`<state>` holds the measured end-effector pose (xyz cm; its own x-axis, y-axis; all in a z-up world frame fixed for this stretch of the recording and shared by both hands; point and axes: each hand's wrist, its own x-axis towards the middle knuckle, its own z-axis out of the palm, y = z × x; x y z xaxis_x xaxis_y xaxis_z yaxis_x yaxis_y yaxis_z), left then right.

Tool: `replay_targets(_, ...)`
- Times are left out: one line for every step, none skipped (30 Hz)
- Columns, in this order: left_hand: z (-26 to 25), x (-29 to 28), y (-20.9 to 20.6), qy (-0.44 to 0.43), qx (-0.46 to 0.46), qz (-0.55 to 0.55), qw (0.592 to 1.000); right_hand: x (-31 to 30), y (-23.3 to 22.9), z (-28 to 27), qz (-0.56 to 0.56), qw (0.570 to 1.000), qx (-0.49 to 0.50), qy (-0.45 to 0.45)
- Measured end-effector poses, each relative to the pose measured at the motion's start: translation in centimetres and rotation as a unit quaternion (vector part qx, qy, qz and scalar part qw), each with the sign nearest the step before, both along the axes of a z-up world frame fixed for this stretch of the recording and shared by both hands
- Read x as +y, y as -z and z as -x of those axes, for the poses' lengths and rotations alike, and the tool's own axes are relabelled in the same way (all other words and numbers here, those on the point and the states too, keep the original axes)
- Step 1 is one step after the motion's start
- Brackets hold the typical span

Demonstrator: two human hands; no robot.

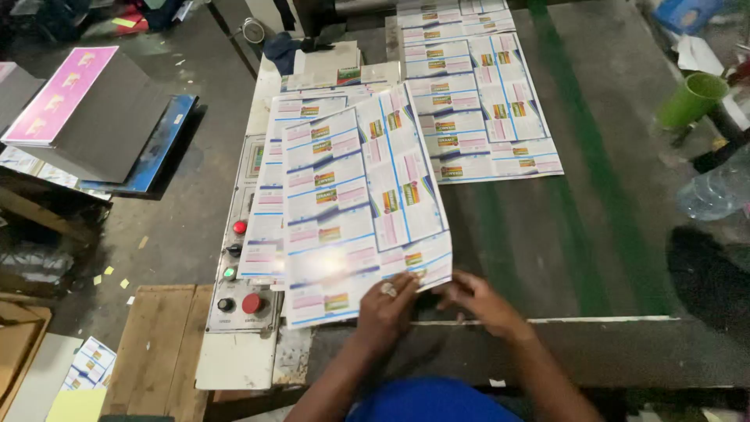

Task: The person sorts through a stack of printed paper sheets on a table, picking them up and placing them into a separate pile. The person handles the papers by hand, moving them from one side of the table to the other.

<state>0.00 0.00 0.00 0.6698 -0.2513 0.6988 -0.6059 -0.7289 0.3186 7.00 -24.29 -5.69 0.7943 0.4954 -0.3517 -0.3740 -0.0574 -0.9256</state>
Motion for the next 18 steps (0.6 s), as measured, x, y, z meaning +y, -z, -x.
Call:
replay_targets(0.0,-1.1,-0.5,0.003,-0.002,0.0,1.0,0.4,2.5,0.7,0.0,1.0,-0.002,0.003)
replay_targets(-0.1,-2.1,-1.1,0.043,0.036,-0.017,0.998,0.8,5.0,1.4,-0.047,0.998,0.041,0.024)
replay_targets(-0.1,-3.3,-1.6,0.082,0.074,-0.032,0.993,1.2,7.5,2.0,-0.094,0.991,0.083,0.043)
replay_targets(-0.1,-3.6,-0.5,0.084,0.073,-0.032,0.993,0.7,7.8,2.1,-0.093,0.991,0.081,0.045)
replay_targets(-0.2,-3.9,0.7,0.079,0.105,-0.067,0.989,0.3,8.0,2.0,-0.109,0.984,0.101,0.103)
replay_targets(-0.3,-4.1,1.8,0.074,0.136,-0.102,0.983,0.0,8.2,1.9,-0.124,0.972,0.119,0.161)
replay_targets(-0.6,-3.2,2.1,0.073,0.135,-0.102,0.983,-1.0,7.8,1.8,-0.124,0.972,0.118,0.16)
replay_targets(-0.9,-2.2,2.5,0.045,0.127,-0.096,0.986,-2.1,7.3,1.5,-0.112,0.968,0.099,0.203)
replay_targets(-1.0,-1.3,2.9,0.016,0.122,-0.089,0.988,-3.1,7.0,1.5,-0.1,0.961,0.082,0.245)
replay_targets(-1.7,0.4,2.6,0.015,0.123,-0.088,0.988,-4.6,6.8,1.2,-0.098,0.961,0.083,0.244)
replay_targets(-2.2,2.1,2.4,-0.032,0.135,-0.114,0.984,-6.1,6.8,1.2,-0.066,0.953,0.055,0.289)
replay_targets(-2.7,3.8,2.3,-0.079,0.147,-0.14,0.976,-7.7,6.8,1.1,-0.033,0.942,0.028,0.333)
replay_targets(-2.8,5.0,2.4,-0.079,0.156,-0.14,0.975,-9.2,6.5,1.3,-0.029,0.942,0.036,0.333)
replay_targets(-3.1,6.3,2.7,-0.13,0.12,-0.134,0.975,-10.7,6.3,1.5,-0.035,0.935,0.009,0.353)
replay_targets(-2.9,7.5,3.1,-0.181,0.087,-0.128,0.971,-12.3,6.2,2.0,-0.038,0.927,-0.015,0.374)
replay_targets(-2.2,7.8,3.3,-0.18,0.1,-0.129,0.97,-13.7,6.5,2.8,-0.031,0.927,-0.004,0.373)
replay_targets(-2.0,8.2,3.4,-0.182,0.107,-0.165,0.963,-15.2,6.7,3.2,-0.023,0.922,-0.041,0.385)
replay_targets(-1.7,8.6,3.5,-0.183,0.114,-0.202,0.955,-16.6,6.8,3.7,-0.015,0.915,-0.078,0.396)
